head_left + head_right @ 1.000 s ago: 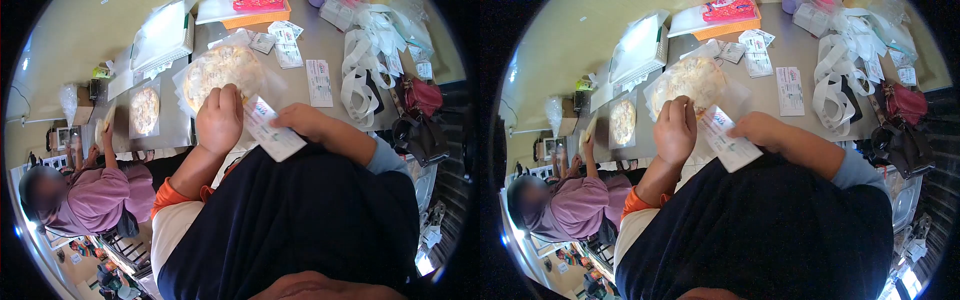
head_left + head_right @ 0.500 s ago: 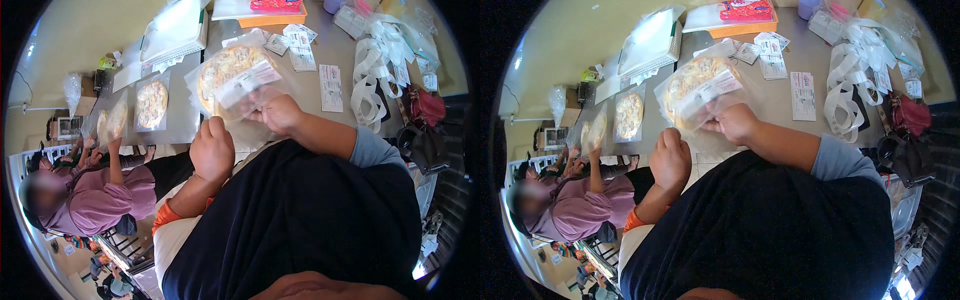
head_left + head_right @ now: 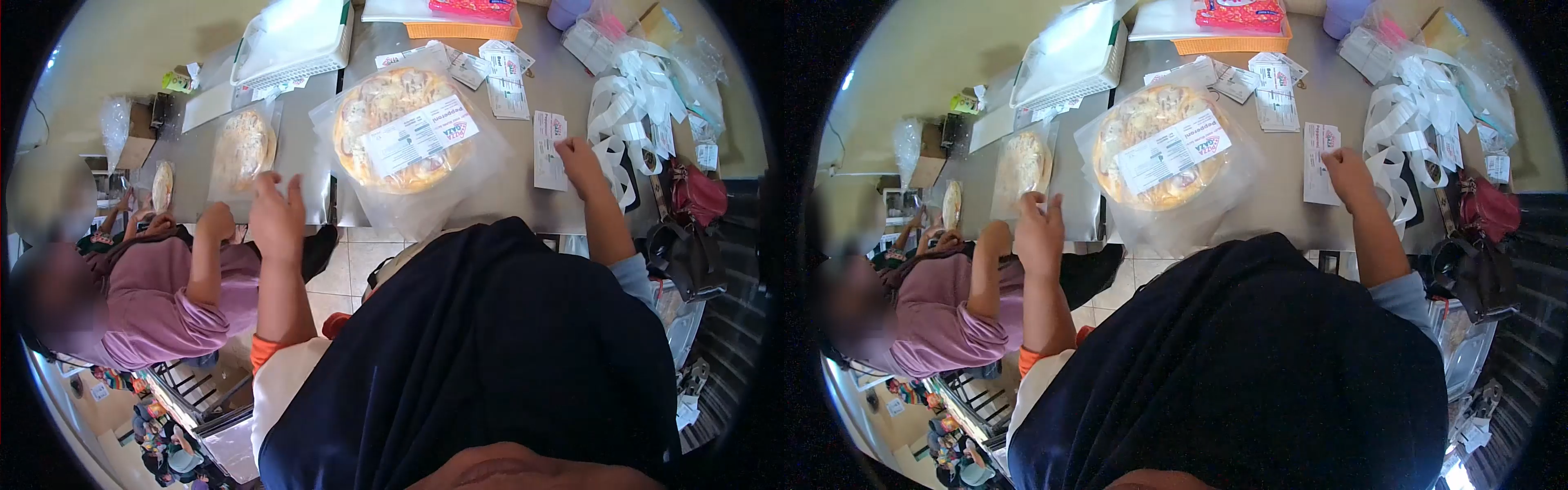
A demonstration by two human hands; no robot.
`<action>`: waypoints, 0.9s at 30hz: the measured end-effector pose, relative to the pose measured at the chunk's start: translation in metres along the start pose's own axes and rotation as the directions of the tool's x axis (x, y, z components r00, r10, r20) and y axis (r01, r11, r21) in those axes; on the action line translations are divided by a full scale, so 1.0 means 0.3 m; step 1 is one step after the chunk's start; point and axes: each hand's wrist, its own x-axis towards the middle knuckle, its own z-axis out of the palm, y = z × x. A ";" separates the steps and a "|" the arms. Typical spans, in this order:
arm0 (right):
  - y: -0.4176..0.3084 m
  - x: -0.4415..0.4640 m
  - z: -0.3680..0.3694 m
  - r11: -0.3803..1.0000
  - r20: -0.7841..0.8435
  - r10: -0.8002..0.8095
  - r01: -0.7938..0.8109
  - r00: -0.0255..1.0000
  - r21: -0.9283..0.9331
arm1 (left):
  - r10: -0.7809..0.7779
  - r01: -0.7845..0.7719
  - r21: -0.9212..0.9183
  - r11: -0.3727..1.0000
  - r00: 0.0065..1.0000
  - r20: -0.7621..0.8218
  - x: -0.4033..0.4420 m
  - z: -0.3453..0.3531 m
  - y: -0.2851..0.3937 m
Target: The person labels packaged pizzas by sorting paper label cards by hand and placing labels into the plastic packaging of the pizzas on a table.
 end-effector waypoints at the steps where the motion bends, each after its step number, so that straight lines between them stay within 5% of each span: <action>1: 0.086 0.041 0.045 0.977 -0.081 -0.052 0.035 0.995 -0.208 | -0.035 0.030 0.145 0.989 0.999 0.037 0.027 0.038 -0.064; 4: 0.092 0.034 0.103 0.825 -0.258 -0.156 -0.018 0.954 -0.565 | -0.236 0.184 0.417 0.890 0.969 0.077 0.106 0.211 -0.289; 7: 0.066 0.045 0.122 0.797 -0.271 -0.104 -0.083 0.957 -0.599 | -0.270 0.198 0.590 0.783 0.962 0.036 0.143 0.273 -0.401; 8: 0.059 0.052 0.111 0.806 -0.260 -0.063 -0.105 0.963 -0.583 | -0.098 0.173 0.590 0.789 0.983 -0.157 0.170 0.369 -0.515; 10: 0.013 0.042 0.088 0.842 -0.196 0.004 -0.109 0.981 -0.529 | 0.263 0.105 0.601 0.793 0.830 -0.492 0.230 0.556 -0.783; 11: 0.021 0.060 0.082 0.857 -0.163 0.027 -0.106 0.986 -0.504 | 0.266 0.091 0.575 0.813 0.821 -0.506 0.255 0.585 -0.830; 18: 0.059 0.107 0.066 0.918 -0.139 -0.006 -0.050 0.990 -0.393 | -0.046 0.171 0.420 0.891 0.956 -0.291 0.291 0.497 -0.799; 24: 0.108 0.089 0.083 0.972 -0.257 0.006 -0.066 0.966 -0.226 | 0.001 0.091 0.304 0.948 0.957 -0.289 0.307 0.507 -0.829; 27: 0.094 0.073 0.077 0.967 -0.182 0.041 -0.085 0.982 -0.242 | 0.103 -0.017 0.272 0.962 0.946 -0.307 0.235 0.461 -0.725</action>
